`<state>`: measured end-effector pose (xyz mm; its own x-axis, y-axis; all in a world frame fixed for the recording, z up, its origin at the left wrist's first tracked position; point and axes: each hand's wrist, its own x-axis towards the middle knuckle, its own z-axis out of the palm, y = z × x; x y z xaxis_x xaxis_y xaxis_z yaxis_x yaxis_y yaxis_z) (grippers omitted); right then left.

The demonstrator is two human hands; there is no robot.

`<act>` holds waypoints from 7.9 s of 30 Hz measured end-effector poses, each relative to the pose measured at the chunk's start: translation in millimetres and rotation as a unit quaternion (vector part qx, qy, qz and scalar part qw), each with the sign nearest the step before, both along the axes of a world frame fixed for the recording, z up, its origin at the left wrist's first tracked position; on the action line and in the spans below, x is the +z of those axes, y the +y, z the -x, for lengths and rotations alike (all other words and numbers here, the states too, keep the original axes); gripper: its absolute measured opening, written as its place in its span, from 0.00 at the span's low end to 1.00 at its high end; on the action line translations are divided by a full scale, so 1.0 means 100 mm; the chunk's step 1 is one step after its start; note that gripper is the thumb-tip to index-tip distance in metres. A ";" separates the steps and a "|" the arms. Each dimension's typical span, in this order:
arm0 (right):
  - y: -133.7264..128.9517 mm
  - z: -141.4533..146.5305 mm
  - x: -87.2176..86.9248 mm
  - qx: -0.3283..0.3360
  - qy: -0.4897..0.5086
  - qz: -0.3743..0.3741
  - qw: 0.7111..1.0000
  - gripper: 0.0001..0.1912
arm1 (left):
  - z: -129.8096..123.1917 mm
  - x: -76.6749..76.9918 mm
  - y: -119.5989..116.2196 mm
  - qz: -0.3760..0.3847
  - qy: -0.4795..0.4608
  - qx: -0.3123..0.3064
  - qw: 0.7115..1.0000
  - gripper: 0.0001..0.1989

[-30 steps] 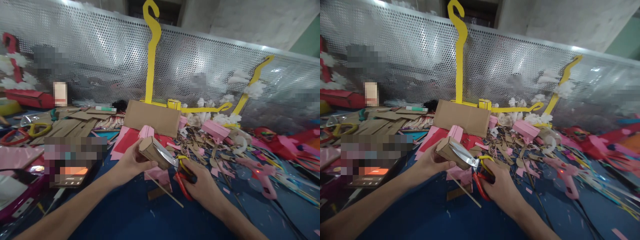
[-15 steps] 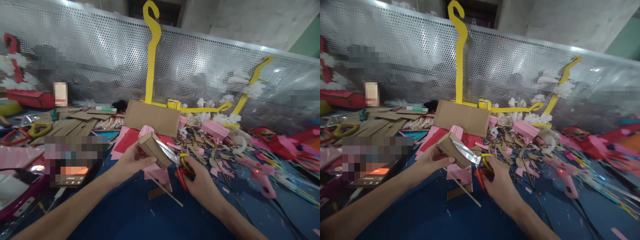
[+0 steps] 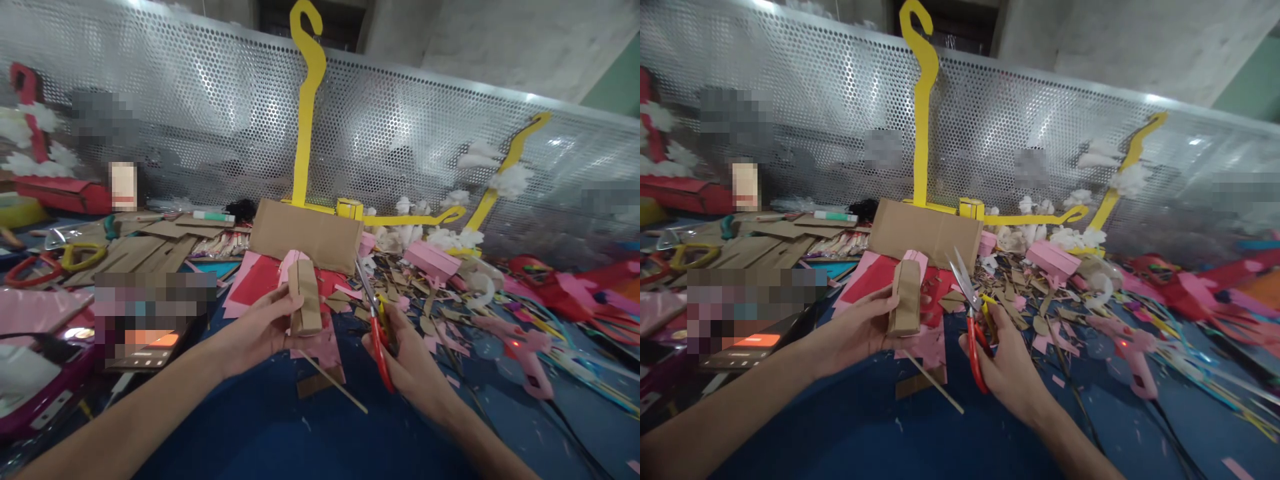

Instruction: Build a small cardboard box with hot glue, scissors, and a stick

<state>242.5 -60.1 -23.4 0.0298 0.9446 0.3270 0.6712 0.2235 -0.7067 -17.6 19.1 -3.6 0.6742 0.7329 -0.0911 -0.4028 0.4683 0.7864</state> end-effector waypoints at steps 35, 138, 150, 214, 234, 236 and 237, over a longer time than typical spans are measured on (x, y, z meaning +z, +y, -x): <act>-0.07 0.03 0.00 0.023 -0.093 0.001 0.995 0.20 | 0.03 0.04 0.02 0.056 -0.039 -0.018 0.998 0.16; -0.01 0.06 0.07 -0.035 -0.080 0.018 0.996 0.10 | -0.03 0.05 -0.06 -0.122 0.109 0.074 0.984 0.13; -0.01 0.08 0.09 -0.030 -0.078 0.023 0.996 0.08 | -0.04 0.07 -0.08 -0.109 0.090 0.073 0.987 0.14; -0.01 0.06 0.06 -0.038 -0.091 0.026 0.995 0.12 | -0.08 -0.06 -0.05 -0.123 0.101 0.092 0.983 0.29; 0.00 0.07 0.06 -0.043 -0.101 0.015 0.994 0.11 | -0.07 -0.07 -0.03 -0.091 0.015 0.095 0.991 0.31; -0.02 0.05 0.06 -0.041 -0.108 0.014 0.993 0.10 | -0.07 -0.04 -0.03 -0.092 -0.008 0.109 0.990 0.27; -0.02 0.05 0.06 -0.037 -0.111 0.011 0.993 0.10 | -0.07 -0.03 -0.02 -0.096 -0.015 0.119 0.988 0.25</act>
